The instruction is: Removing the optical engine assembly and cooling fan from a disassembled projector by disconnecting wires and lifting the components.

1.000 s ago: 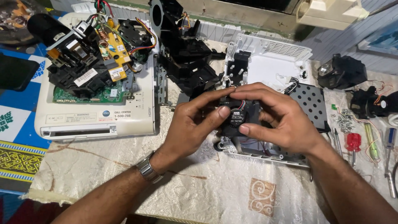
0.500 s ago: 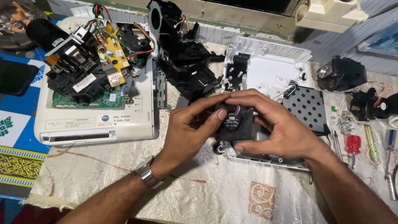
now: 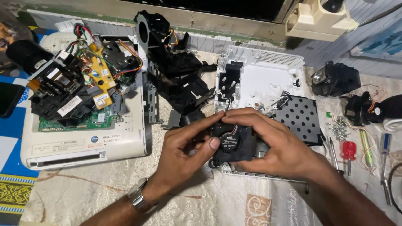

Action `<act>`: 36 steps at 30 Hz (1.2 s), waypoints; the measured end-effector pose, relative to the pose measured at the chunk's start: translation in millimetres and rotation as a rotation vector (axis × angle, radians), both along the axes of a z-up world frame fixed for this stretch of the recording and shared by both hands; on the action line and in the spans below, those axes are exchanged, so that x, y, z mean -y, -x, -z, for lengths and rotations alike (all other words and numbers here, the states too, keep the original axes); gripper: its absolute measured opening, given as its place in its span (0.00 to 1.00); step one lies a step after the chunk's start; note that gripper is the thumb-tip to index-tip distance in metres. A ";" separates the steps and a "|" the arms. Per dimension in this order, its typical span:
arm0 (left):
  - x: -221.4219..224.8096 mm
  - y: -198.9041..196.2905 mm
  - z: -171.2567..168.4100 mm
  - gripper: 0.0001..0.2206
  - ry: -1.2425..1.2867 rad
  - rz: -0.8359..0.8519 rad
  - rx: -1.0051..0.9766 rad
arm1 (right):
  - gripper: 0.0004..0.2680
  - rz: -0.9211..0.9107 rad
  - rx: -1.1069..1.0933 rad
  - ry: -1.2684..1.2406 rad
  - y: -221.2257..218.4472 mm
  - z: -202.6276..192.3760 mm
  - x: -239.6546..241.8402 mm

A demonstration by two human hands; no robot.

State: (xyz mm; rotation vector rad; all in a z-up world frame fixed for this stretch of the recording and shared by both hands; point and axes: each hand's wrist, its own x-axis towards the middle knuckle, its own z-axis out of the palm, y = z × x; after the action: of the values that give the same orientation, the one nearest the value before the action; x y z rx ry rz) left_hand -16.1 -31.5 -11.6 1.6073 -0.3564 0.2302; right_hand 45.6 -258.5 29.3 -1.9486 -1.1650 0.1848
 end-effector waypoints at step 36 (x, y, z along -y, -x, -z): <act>9.8 1.1 7.6 0.22 0.022 -0.094 -0.240 | 0.28 0.086 0.045 0.009 4.2 19.1 -3.1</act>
State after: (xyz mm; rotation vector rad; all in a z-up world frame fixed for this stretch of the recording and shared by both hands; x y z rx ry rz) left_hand -17.2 -41.3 -19.2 1.6109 -0.0940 0.1103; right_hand 41.4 -255.4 10.2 -2.0157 -1.1091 0.1013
